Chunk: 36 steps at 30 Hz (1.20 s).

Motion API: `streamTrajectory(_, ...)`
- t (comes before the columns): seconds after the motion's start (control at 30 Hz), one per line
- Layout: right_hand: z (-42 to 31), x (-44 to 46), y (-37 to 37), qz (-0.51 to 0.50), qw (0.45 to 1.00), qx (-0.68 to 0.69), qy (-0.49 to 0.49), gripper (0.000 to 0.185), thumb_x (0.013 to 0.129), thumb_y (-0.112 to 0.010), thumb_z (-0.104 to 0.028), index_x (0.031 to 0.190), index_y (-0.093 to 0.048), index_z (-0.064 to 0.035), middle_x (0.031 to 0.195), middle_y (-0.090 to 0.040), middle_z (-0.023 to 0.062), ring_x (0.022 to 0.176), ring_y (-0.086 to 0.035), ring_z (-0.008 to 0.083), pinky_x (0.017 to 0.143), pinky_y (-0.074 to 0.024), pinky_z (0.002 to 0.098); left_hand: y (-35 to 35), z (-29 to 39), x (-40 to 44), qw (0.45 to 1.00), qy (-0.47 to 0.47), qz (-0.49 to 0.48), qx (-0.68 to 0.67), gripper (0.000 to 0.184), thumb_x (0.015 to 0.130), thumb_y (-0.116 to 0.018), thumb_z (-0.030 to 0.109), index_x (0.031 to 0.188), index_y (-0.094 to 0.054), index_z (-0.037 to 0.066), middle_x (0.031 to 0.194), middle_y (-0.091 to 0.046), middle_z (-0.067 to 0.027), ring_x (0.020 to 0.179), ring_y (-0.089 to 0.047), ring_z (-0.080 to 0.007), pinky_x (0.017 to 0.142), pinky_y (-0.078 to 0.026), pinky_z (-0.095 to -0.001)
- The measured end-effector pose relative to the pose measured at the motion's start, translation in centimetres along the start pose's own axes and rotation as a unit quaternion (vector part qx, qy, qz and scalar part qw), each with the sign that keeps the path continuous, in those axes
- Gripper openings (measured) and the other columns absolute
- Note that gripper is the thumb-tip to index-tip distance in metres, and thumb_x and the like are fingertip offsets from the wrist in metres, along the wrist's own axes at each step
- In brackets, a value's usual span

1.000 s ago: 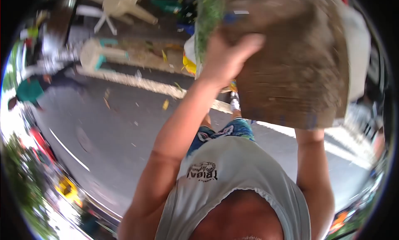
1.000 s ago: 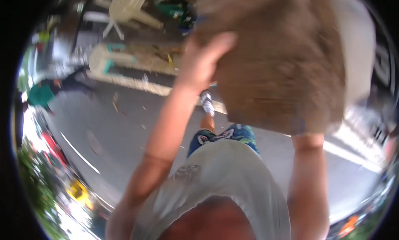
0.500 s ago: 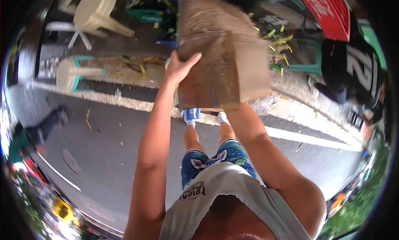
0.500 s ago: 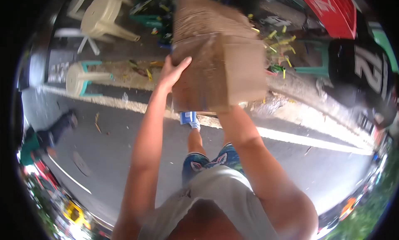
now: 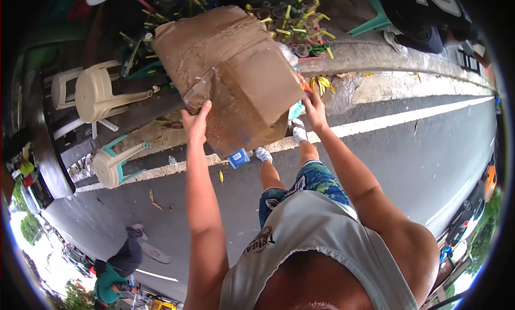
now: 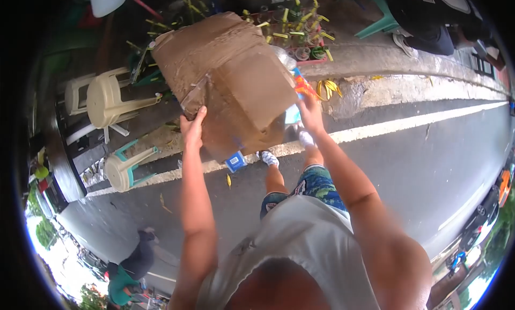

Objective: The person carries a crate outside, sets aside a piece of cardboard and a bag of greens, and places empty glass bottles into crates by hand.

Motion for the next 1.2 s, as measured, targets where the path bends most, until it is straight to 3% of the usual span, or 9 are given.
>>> streamTrajectory(0.13,-2.5,3.2,-4.6,-0.085,0.904,0.363,-0.207,0.075,0.092,-0.045,-0.068,0.147,-0.040,-0.0170,0.142,-0.050,0.0089,0.129,-0.046,0.0229,0.104,-0.0385,0.0474,0.1,-0.5,0.7,1.000,0.024,-0.003,0.009,0.077,0.074,-0.087,0.027,0.132,-0.045,-0.003,0.128,-0.056,-0.0140,0.116,-0.055,-0.0230,0.100,-0.041,-0.0363)
streamTrajectory(0.33,0.4,6.4,-7.5,-0.138,0.893,0.377,-0.205,0.067,0.095,-0.049,-0.059,0.146,-0.042,-0.0152,0.142,-0.051,0.0080,0.128,-0.048,0.0238,0.106,-0.0374,0.0411,0.2,-1.1,1.8,0.989,0.094,-0.104,-0.041,0.074,0.080,-0.081,0.027,0.136,-0.042,-0.001,0.131,-0.055,-0.0133,0.120,-0.054,-0.0247,0.100,-0.044,-0.0389)
streamTrajectory(0.5,-0.4,7.7,-7.3,-0.317,0.892,0.317,-0.062,0.048,0.093,-0.060,-0.013,0.137,-0.048,-0.0017,0.128,-0.059,0.0101,0.113,-0.058,0.0192,0.094,-0.0481,0.0353,0.0,-0.9,0.2,0.959,0.221,-0.137,-0.113,0.058,0.079,-0.080,0.028,0.126,-0.060,0.001,0.122,-0.065,-0.0105,0.105,-0.064,-0.0222,0.093,-0.051,-0.0371)
streamTrajectory(0.63,5.2,11.4,-7.2,-0.305,0.815,0.461,-0.172,0.046,0.103,-0.043,-0.038,0.136,-0.050,-0.0069,0.125,-0.063,0.0070,0.110,-0.063,0.0220,0.096,-0.0507,0.0374,-0.8,-1.0,0.2,0.959,0.182,-0.168,-0.134,0.064,0.074,-0.084,0.030,0.127,-0.059,0.003,0.122,-0.064,-0.0095,0.112,-0.060,-0.0222,0.097,-0.048,-0.0367)
streamTrajectory(0.7,4.3,11.8,-6.4,-0.295,0.941,0.136,0.094,0.043,0.102,-0.046,-0.033,0.136,-0.050,-0.0065,0.126,-0.062,0.0069,0.112,-0.062,0.0222,0.097,-0.0504,0.0371,-1.3,1.1,-1.1,0.969,0.115,-0.153,-0.156,0.068,0.072,-0.086,0.029,0.129,-0.057,0.003,0.123,-0.063,-0.0094,0.113,-0.059,-0.0226,0.097,-0.047,-0.0368)
streamTrajectory(0.93,4.5,7.3,-1.8,-0.203,0.966,0.066,0.146,0.041,0.089,-0.065,-0.015,0.127,-0.057,-0.0005,0.122,-0.062,0.0110,0.111,-0.060,0.0239,0.093,-0.0503,0.0371,-0.9,1.0,-6.0,0.977,-0.048,-0.122,-0.166,0.075,0.072,-0.084,0.021,0.135,-0.048,0.001,0.127,-0.059,-0.0103,0.116,-0.056,-0.0224,0.100,-0.044,-0.0361)
streamTrajectory(1.0,-3.1,2.8,-2.0,-0.136,0.860,-0.231,0.434,0.038,0.092,-0.060,-0.019,0.125,-0.059,0.0000,0.119,-0.065,0.0102,0.108,-0.061,0.0216,0.092,-0.0506,0.0365,0.5,0.3,-7.8,0.983,-0.027,-0.108,-0.144,0.072,0.075,-0.080,0.018,0.137,-0.046,0.001,0.128,-0.058,-0.0108,0.117,-0.056,-0.0231,0.100,-0.045,-0.0364)
streamTrajectory(1.17,-6.5,1.9,-6.2,-0.327,0.939,0.109,-0.007,0.041,0.095,-0.054,-0.028,0.126,-0.062,-0.0022,0.110,-0.069,0.0098,0.099,-0.064,0.0169,0.089,-0.0500,0.0331,5.4,-7.3,-12.7,0.941,0.057,-0.049,-0.330,0.066,0.085,-0.071,0.026,0.140,-0.044,0.002,0.136,-0.054,-0.0114,0.125,-0.052,-0.0268,0.106,-0.042,-0.0435)
streamTrajectory(1.2,-9.2,1.1,-8.2,-0.313,0.945,0.074,0.064,0.044,0.093,-0.055,-0.032,0.124,-0.065,-0.0018,0.110,-0.069,0.0090,0.100,-0.063,0.0154,0.090,-0.0491,0.0323,6.0,-9.1,-13.3,0.932,0.065,-0.027,-0.356,0.066,0.088,-0.069,0.031,0.142,-0.042,0.004,0.138,-0.052,-0.0101,0.127,-0.050,-0.0280,0.107,-0.042,-0.0457)
Point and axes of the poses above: each hand's wrist, its own x-axis towards the middle knuckle, its own y-axis out of the back of the hand, z = x × y, the point moved 5 cm from there along x, towards the middle knuckle
